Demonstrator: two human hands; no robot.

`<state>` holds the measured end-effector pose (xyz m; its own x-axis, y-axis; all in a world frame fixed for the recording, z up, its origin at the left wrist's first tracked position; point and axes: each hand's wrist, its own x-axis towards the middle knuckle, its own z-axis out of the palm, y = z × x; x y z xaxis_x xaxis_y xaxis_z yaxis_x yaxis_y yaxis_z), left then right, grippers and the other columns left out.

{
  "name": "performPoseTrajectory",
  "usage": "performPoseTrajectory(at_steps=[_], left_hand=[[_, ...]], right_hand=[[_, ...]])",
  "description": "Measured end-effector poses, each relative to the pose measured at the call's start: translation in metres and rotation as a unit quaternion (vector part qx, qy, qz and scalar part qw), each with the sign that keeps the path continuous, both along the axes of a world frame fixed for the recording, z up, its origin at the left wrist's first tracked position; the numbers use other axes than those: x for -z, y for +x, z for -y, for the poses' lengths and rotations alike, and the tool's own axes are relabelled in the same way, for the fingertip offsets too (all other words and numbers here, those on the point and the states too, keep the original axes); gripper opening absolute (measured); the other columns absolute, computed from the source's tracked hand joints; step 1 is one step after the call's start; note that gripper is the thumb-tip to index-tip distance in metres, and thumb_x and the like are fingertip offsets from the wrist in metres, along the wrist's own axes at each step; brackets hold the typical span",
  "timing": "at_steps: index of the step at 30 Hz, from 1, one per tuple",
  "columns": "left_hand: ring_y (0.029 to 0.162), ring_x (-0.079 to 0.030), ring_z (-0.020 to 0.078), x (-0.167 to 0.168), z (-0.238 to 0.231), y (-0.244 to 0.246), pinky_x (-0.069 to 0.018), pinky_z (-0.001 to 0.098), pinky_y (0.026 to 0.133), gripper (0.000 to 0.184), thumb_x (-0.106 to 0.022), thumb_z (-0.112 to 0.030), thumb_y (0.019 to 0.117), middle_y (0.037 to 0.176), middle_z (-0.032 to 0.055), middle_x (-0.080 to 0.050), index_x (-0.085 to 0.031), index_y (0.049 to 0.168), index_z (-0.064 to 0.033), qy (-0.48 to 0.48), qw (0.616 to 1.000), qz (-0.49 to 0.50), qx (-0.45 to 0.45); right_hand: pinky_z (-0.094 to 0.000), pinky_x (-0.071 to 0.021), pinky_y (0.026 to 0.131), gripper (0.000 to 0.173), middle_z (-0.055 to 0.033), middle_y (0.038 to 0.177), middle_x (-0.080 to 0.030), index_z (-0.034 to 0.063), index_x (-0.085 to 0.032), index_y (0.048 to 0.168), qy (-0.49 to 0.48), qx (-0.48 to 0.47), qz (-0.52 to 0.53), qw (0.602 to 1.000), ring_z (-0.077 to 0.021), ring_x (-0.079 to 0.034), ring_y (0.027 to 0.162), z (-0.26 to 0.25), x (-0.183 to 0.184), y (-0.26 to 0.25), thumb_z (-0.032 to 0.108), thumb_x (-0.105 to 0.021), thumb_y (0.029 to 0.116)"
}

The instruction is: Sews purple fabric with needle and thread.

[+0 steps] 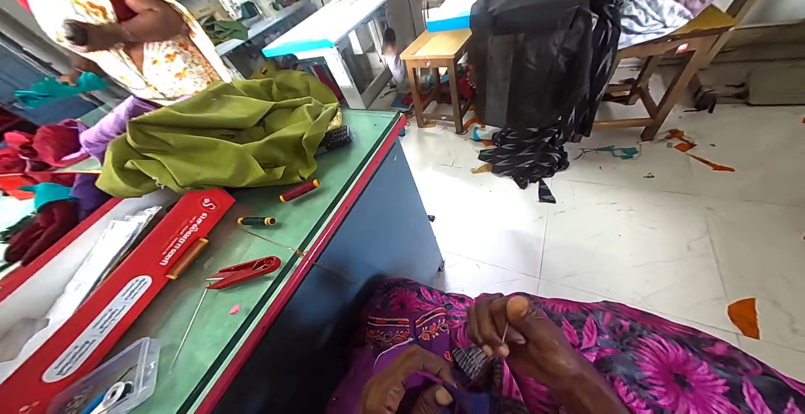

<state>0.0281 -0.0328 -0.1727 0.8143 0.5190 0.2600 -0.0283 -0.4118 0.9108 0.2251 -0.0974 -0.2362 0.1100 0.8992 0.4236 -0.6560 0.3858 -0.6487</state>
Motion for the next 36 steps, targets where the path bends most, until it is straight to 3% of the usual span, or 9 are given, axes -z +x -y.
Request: performPoseTrajectory(at_steps=[5,8,12,19,23,26,29,33,36], left_hand=[[0.100,-0.059,-0.0077,-0.001,0.001,-0.002,-0.0492,0.0139,0.091,0.021,-0.059,-0.016,0.1020,0.099,-0.0018,-0.069,-0.066,0.097,0.0022,-0.031,0.999,-0.001,-0.027],[0.099,-0.060,-0.0078,-0.003,0.004,-0.002,-0.0494,0.0138,0.091,0.019,-0.059,-0.013,0.1005,0.099,-0.0010,-0.069,-0.067,0.096,0.0044,-0.041,0.998,-0.010,-0.043],[0.099,-0.062,-0.0073,-0.007,0.007,-0.002,-0.0510,0.0153,0.092,0.014,-0.060,-0.005,0.0978,0.100,-0.0001,-0.071,-0.068,0.099,0.0071,-0.062,0.996,-0.025,-0.056],[0.089,-0.066,-0.0072,-0.013,0.013,-0.001,-0.0548,0.0161,0.086,0.014,-0.065,-0.002,0.0923,0.094,-0.0038,-0.073,-0.070,0.101,0.0072,-0.091,0.986,-0.077,-0.116],[0.082,-0.065,-0.0082,-0.014,0.012,-0.001,-0.0554,0.0154,0.080,0.009,-0.068,-0.002,0.0898,0.086,-0.0079,-0.072,-0.072,0.096,0.0021,-0.095,0.983,-0.093,-0.128],[0.080,-0.066,-0.0082,-0.014,0.010,-0.001,-0.0554,0.0149,0.077,0.007,-0.068,-0.003,0.0888,0.084,-0.0093,-0.072,-0.072,0.094,0.0005,-0.093,0.983,-0.092,-0.133],[0.080,-0.065,-0.0082,-0.015,0.010,-0.001,-0.0553,0.0150,0.077,0.007,-0.068,-0.002,0.0884,0.084,-0.0090,-0.072,-0.071,0.094,0.0007,-0.091,0.982,-0.092,-0.137],[0.080,-0.065,-0.0086,-0.016,0.010,0.000,-0.0551,0.0145,0.077,0.007,-0.067,-0.001,0.0882,0.084,-0.0102,-0.071,-0.071,0.095,0.0005,-0.095,0.981,-0.090,-0.144],[0.078,-0.065,-0.0088,-0.017,0.010,-0.001,-0.0550,0.0145,0.075,0.007,-0.067,0.000,0.0877,0.082,-0.0116,-0.071,-0.071,0.094,-0.0008,-0.100,0.980,-0.085,-0.151]], right_hand=[[-0.0125,-0.0514,0.073,0.040,0.0187,0.072,-0.065,0.0282,-0.071,0.074,-0.118,0.177,0.106,0.971,0.0077,-0.062,0.073,0.005,-0.004,0.017,0.054,-0.053,0.0998],[-0.0137,-0.0552,0.071,0.036,0.0152,0.075,-0.068,0.0247,-0.072,0.080,-0.159,0.266,0.185,0.932,0.0047,-0.065,0.072,0.008,-0.006,0.026,0.038,-0.051,0.1058],[-0.0181,-0.0602,0.069,0.031,0.0095,0.085,-0.074,0.0154,-0.074,0.091,-0.194,0.317,0.232,0.899,-0.0002,-0.070,0.072,0.010,-0.010,0.025,0.019,-0.048,0.1069],[-0.0193,-0.0612,0.070,0.032,0.0030,0.086,-0.077,0.0126,-0.069,0.098,-0.245,0.216,0.071,0.943,-0.0042,-0.074,0.073,0.008,-0.024,0.016,0.012,-0.039,0.1090],[-0.0212,-0.0604,0.080,0.027,0.0028,0.092,-0.076,0.0134,-0.070,0.113,-0.235,0.179,0.063,0.953,-0.0055,-0.073,0.083,0.009,-0.024,0.018,0.002,-0.049,0.1029],[-0.0186,-0.0587,0.076,0.027,0.0053,0.085,-0.073,0.0132,-0.059,0.120,-0.235,0.200,0.085,0.947,-0.0031,-0.071,0.077,0.008,-0.025,0.017,-0.002,-0.047,0.1012],[-0.0182,-0.0584,0.073,0.019,0.0045,0.083,-0.074,0.0129,-0.049,0.106,-0.238,0.206,0.083,0.946,-0.0040,-0.072,0.073,0.007,-0.026,0.013,-0.005,-0.045,0.1016],[-0.0180,-0.0600,0.073,0.015,0.0054,0.087,-0.077,0.0166,-0.059,0.098,-0.167,0.188,0.121,0.960,-0.0030,-0.073,0.075,0.007,-0.017,0.010,0.002,-0.057,0.1009],[-0.0163,-0.0592,0.069,0.020,0.0070,0.084,-0.076,0.0178,-0.063,0.096,-0.159,0.239,0.134,0.949,-0.0004,-0.071,0.070,0.007,-0.015,0.015,0.000,-0.056,0.1001]])
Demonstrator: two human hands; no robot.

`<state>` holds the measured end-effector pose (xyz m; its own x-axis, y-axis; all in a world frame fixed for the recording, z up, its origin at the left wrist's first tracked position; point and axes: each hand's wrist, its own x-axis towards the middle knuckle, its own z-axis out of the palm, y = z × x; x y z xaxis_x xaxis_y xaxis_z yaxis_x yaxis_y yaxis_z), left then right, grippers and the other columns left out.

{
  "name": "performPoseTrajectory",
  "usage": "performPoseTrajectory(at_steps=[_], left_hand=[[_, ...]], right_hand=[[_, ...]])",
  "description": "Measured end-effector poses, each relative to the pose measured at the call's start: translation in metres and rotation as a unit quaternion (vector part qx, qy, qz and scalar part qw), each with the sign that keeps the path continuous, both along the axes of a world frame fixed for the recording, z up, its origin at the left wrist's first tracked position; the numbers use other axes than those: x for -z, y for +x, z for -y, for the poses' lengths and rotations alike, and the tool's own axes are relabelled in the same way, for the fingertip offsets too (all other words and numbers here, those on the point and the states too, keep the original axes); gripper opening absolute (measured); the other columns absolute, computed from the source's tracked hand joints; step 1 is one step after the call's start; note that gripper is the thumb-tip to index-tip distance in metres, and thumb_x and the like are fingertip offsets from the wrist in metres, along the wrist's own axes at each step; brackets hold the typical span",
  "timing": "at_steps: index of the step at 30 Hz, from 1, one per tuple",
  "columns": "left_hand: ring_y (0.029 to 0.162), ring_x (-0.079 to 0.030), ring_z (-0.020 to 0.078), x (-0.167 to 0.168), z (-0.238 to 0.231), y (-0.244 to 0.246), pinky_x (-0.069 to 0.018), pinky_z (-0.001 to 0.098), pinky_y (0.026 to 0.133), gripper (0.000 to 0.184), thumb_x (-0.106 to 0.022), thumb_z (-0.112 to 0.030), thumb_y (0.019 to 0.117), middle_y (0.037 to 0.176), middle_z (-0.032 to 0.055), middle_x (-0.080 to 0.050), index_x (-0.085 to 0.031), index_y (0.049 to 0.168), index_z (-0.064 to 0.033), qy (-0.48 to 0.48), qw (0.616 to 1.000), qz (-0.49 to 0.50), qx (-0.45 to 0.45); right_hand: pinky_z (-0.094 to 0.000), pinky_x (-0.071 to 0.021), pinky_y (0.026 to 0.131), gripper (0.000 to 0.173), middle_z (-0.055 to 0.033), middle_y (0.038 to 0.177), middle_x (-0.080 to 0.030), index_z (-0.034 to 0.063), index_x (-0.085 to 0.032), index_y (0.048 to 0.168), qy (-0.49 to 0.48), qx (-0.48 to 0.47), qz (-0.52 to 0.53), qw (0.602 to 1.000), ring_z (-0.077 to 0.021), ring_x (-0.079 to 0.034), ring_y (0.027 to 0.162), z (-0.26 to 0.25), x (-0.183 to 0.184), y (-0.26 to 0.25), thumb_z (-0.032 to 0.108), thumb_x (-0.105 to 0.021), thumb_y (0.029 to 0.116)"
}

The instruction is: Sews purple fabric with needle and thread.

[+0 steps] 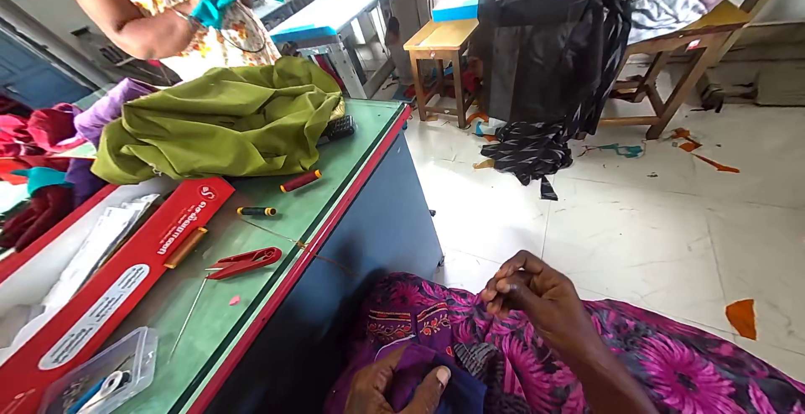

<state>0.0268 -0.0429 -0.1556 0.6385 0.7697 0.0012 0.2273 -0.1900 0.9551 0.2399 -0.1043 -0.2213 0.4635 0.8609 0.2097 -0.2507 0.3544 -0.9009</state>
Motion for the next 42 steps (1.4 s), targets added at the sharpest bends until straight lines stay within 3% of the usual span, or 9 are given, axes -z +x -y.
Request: performPoseTrajectory(at_steps=[5,9,13,18,27,42], left_hand=[[0.077,-0.064,-0.0090,0.001,-0.001,0.000,-0.0546,0.0143,0.075,0.006,-0.067,-0.001,0.0882,0.081,-0.0117,-0.070,-0.071,0.093,-0.0016,0.003,1.000,0.002,0.004],[0.078,-0.064,-0.0091,0.000,-0.001,-0.001,-0.0545,0.0143,0.075,0.006,-0.067,-0.002,0.0887,0.081,-0.0114,-0.070,-0.070,0.093,-0.0013,0.006,1.000,-0.003,-0.002],[0.082,-0.066,-0.0086,0.000,-0.001,-0.001,-0.0555,0.0151,0.079,0.009,-0.066,-0.001,0.0888,0.085,-0.0095,-0.072,-0.071,0.096,0.0017,0.014,1.000,-0.003,-0.005],[0.082,-0.065,-0.0088,0.001,-0.001,0.001,-0.0555,0.0148,0.079,0.009,-0.065,0.000,0.0889,0.086,-0.0102,-0.072,-0.070,0.096,0.0017,0.020,1.000,0.006,-0.014],[0.084,-0.065,-0.0084,0.002,-0.002,0.001,-0.0557,0.0148,0.080,0.009,-0.066,0.000,0.0891,0.088,-0.0098,-0.072,-0.070,0.097,0.0022,0.036,0.999,0.017,-0.014],[0.078,-0.065,-0.0092,-0.003,0.000,0.003,-0.0551,0.0140,0.075,0.007,-0.065,0.000,0.0881,0.082,-0.0127,-0.071,-0.071,0.092,-0.0019,0.024,0.999,0.010,-0.034]], right_hand=[[-0.0148,-0.0577,0.065,0.021,0.0063,0.080,-0.074,0.0194,-0.064,0.095,0.005,0.033,-0.024,0.999,0.0002,-0.069,0.065,-0.001,0.002,0.004,0.000,-0.057,0.0991],[-0.0166,-0.0592,0.074,0.009,0.0100,0.086,-0.074,0.0194,-0.072,0.095,0.020,0.000,0.086,0.996,0.0013,-0.070,0.077,-0.002,0.010,-0.002,0.011,-0.068,0.0960],[-0.0142,-0.0568,0.080,0.011,0.0071,0.097,-0.076,0.0078,-0.069,0.107,0.023,-0.095,0.163,0.982,0.0042,-0.070,0.087,-0.001,0.007,-0.014,0.014,-0.067,0.0972],[-0.0122,-0.0545,0.083,0.015,0.0004,0.094,-0.074,-0.0010,-0.071,0.096,0.051,-0.100,0.208,0.972,0.0059,-0.067,0.088,-0.002,0.006,-0.021,0.014,-0.069,0.0964],[-0.0126,-0.0539,0.083,0.017,-0.0039,0.094,-0.071,0.0024,-0.072,0.095,0.069,-0.064,0.262,0.961,0.0016,-0.066,0.090,-0.004,0.010,-0.022,0.019,-0.070,0.0964],[-0.0124,-0.0526,0.086,0.016,-0.0026,0.096,-0.071,0.0071,-0.072,0.097,0.103,-0.034,0.278,0.954,0.0012,-0.066,0.096,-0.006,0.012,-0.023,0.023,-0.068,0.0980]])
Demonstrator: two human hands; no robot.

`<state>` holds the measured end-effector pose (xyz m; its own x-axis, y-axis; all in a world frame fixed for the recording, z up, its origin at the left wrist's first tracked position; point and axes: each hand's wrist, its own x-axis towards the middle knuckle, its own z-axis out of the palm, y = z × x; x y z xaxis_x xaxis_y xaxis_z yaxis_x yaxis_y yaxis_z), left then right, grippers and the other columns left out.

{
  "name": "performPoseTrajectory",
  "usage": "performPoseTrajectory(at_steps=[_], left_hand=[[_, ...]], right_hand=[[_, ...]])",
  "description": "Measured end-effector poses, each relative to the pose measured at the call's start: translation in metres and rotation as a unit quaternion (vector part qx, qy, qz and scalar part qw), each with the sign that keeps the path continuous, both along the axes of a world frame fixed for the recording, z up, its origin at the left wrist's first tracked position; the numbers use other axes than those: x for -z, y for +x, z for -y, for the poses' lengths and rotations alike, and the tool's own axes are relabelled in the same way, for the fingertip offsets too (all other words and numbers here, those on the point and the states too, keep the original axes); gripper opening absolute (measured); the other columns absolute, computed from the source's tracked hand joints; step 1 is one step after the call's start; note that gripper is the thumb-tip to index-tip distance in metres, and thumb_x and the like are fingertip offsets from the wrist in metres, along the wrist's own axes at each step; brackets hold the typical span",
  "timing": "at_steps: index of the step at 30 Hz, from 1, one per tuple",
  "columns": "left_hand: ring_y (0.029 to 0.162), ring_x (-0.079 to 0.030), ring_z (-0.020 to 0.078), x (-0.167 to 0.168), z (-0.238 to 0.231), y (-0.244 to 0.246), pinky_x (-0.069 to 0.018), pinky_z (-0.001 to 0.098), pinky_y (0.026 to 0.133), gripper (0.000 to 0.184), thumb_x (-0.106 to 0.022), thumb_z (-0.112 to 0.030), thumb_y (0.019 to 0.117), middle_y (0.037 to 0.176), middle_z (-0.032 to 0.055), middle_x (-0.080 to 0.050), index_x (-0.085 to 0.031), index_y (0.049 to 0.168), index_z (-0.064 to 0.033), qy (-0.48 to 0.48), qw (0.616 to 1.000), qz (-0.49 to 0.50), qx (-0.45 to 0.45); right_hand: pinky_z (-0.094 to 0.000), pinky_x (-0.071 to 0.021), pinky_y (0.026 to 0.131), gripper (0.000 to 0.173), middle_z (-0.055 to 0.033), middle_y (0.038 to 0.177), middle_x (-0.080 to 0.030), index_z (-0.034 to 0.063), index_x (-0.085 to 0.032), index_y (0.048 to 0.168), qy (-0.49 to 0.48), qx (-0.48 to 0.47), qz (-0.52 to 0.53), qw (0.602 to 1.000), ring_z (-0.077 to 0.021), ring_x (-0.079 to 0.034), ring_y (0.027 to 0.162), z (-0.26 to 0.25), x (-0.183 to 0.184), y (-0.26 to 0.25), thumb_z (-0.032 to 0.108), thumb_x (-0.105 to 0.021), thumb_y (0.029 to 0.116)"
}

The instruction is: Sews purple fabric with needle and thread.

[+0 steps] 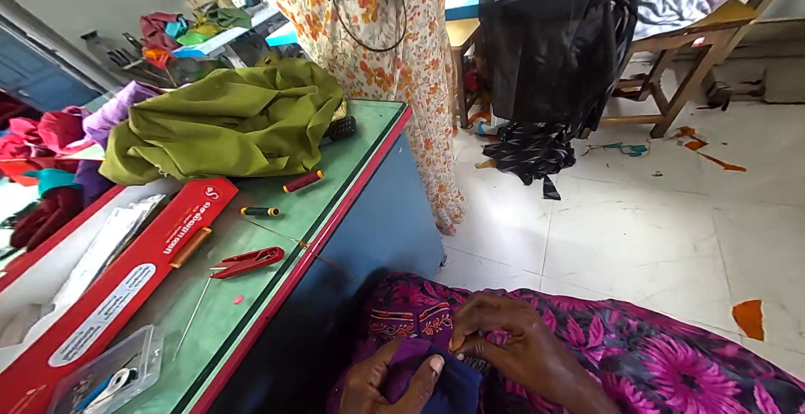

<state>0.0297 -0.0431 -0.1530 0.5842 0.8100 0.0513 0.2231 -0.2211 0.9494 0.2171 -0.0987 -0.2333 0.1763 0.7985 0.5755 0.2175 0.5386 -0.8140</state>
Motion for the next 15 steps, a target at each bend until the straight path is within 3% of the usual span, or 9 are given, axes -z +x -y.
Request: performPoseTrajectory(at_steps=[15], left_hand=[[0.074,-0.064,-0.0090,-0.0015,-0.0016,0.0015,-0.0550,0.0140,0.071,0.010,-0.065,0.001,0.0884,0.079,-0.0143,-0.070,-0.071,0.091,-0.0054,-0.022,1.000,0.006,0.005]], right_hand=[[-0.0127,-0.0508,0.087,0.020,-0.0037,0.094,-0.069,0.0046,-0.069,0.096,-0.006,-0.021,-0.008,1.000,0.0009,-0.064,0.096,-0.0011,0.0021,-0.0007,0.024,-0.065,0.0996]])
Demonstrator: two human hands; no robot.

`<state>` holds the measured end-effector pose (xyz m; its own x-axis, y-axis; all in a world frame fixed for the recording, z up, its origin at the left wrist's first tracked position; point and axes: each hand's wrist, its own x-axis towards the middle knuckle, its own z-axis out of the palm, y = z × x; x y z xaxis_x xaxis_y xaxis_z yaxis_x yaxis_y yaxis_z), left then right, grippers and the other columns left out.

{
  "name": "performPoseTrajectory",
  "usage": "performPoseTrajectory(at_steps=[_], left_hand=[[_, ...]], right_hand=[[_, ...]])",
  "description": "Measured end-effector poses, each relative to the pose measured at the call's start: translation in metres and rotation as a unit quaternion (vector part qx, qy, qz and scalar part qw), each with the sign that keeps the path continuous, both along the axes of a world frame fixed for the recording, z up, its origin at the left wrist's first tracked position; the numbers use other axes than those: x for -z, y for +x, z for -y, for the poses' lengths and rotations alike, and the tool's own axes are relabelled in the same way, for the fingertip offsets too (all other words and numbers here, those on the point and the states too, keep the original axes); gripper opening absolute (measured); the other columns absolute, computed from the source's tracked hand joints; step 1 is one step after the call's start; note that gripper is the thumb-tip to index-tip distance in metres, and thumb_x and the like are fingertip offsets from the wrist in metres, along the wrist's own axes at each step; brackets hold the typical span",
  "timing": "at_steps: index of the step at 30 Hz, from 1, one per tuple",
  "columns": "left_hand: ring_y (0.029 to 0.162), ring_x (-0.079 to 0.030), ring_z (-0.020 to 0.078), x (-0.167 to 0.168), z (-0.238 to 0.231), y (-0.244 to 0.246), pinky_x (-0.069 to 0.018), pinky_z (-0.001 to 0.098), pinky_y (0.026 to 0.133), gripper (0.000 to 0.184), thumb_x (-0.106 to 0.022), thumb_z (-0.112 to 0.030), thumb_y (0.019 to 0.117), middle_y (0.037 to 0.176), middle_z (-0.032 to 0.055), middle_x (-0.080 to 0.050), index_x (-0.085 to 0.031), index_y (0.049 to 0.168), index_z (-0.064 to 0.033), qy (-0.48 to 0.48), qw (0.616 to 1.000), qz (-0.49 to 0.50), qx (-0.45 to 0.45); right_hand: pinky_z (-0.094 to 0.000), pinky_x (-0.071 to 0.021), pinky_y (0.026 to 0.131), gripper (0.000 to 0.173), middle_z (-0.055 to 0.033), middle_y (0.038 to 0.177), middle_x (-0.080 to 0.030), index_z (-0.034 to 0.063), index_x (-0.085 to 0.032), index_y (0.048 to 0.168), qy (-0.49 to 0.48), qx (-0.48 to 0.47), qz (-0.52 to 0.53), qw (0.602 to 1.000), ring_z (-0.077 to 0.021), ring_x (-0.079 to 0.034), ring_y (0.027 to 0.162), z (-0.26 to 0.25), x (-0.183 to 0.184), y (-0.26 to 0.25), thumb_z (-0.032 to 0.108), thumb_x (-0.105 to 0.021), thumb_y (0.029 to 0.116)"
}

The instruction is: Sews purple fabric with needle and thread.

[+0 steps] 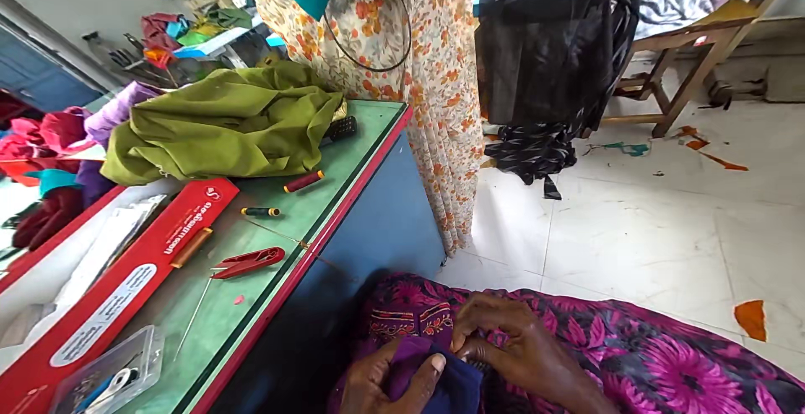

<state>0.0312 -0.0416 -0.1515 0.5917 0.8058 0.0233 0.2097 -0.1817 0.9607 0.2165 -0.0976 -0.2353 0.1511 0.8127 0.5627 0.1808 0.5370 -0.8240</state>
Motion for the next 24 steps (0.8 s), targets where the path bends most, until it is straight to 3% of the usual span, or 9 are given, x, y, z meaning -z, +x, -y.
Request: performPoseTrajectory(at_steps=[16,24], left_hand=[[0.075,-0.064,-0.0087,0.005,-0.007,-0.008,-0.0545,0.0150,0.072,0.008,-0.066,-0.003,0.0902,0.080,-0.0144,-0.070,-0.072,0.091,-0.0065,-0.029,0.998,0.013,0.057],[0.074,-0.064,-0.0089,0.004,-0.005,-0.009,-0.0547,0.0144,0.071,0.009,-0.066,-0.001,0.0892,0.080,-0.0149,-0.070,-0.073,0.091,-0.0068,-0.028,0.998,0.016,0.050]], right_hand=[[-0.0115,-0.0477,0.089,0.015,0.0055,0.095,-0.067,0.0074,-0.069,0.096,0.002,-0.123,-0.099,0.987,0.0064,-0.060,0.099,-0.006,0.013,-0.003,0.022,-0.066,0.0990],[-0.0119,-0.0481,0.089,0.014,0.0082,0.096,-0.068,0.0093,-0.070,0.096,-0.007,-0.139,-0.115,0.984,0.0071,-0.060,0.100,-0.007,0.016,-0.004,0.023,-0.066,0.0994]])
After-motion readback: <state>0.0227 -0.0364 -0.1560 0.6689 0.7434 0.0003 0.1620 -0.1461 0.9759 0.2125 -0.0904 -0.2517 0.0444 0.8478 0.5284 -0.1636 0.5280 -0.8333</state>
